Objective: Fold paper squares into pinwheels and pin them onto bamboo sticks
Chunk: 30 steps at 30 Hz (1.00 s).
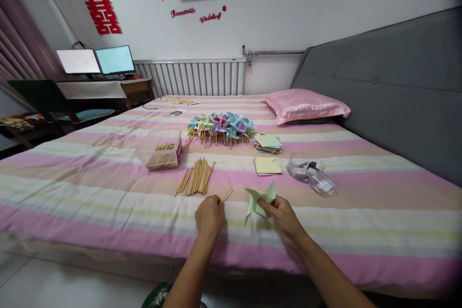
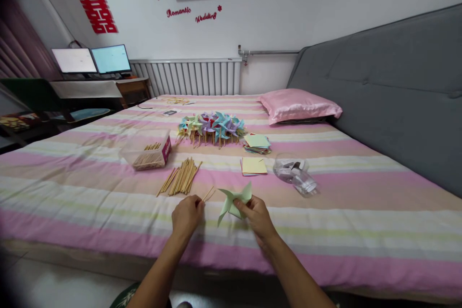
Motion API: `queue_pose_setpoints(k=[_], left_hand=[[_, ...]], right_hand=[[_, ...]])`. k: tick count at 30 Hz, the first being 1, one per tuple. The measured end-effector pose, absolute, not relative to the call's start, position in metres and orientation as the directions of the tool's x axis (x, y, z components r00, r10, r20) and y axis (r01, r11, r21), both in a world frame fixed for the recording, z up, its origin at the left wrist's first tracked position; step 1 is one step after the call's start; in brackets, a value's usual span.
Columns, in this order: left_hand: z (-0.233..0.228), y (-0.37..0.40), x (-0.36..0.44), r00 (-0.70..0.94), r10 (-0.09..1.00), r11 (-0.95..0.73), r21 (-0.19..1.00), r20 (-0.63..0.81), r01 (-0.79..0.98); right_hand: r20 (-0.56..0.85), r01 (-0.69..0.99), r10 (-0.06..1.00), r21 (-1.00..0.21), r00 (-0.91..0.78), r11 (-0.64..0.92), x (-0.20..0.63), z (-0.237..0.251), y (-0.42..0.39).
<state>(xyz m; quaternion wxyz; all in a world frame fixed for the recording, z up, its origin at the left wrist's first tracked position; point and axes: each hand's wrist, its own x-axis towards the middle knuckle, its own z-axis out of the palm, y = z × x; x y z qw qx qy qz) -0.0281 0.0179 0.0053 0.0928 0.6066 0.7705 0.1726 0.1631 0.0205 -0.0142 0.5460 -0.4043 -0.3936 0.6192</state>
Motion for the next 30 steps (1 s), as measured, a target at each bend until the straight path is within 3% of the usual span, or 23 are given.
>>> queue_pose_setpoints(k=[3, 5, 7, 9, 12, 18, 25, 30], left_hand=[[0.005, 0.016, -0.032, -0.200, 0.977, 0.140, 0.480, 0.075, 0.866], [0.003, 0.015, -0.033, -0.138, 0.985, 0.042, 0.642, 0.100, 0.766], [0.003, 0.013, -0.030, -0.091, 0.990, -0.043, 0.845, 0.109, 0.534], [0.005, 0.010, -0.025, -0.055, 0.996, -0.059, 0.960, 0.077, 0.273], [0.012, 0.003, -0.015, 0.028, 0.999, -0.024, 0.994, 0.021, 0.108], [0.020, -0.009, 0.001, 0.188, 0.982, 0.014, 0.999, -0.007, -0.034], [0.024, -0.013, 0.012, 0.243, 0.970, 0.005, 0.998, 0.010, -0.061], [0.023, -0.013, 0.015, 0.256, 0.966, -0.001, 0.998, 0.016, -0.057]], right_hand=[[-0.085, -0.405, 0.992, -0.907, -0.097, -0.117, 0.163, -0.012, 0.020], [-0.088, -0.463, 0.988, -0.876, -0.123, -0.136, 0.163, -0.007, 0.019], [-0.082, -0.525, 0.983, -0.836, -0.167, -0.158, 0.163, 0.000, 0.017], [-0.069, -0.570, 0.976, -0.802, -0.208, -0.178, 0.164, 0.006, 0.014], [-0.050, -0.609, 0.966, -0.768, -0.254, -0.200, 0.166, 0.012, 0.012], [0.037, -0.683, 0.944, -0.699, -0.328, -0.210, 0.169, 0.005, 0.013], [0.174, -0.700, 0.909, -0.696, -0.378, -0.158, 0.166, 0.011, 0.010], [0.131, -0.678, 0.919, -0.714, -0.371, -0.172, 0.166, 0.015, 0.008]])
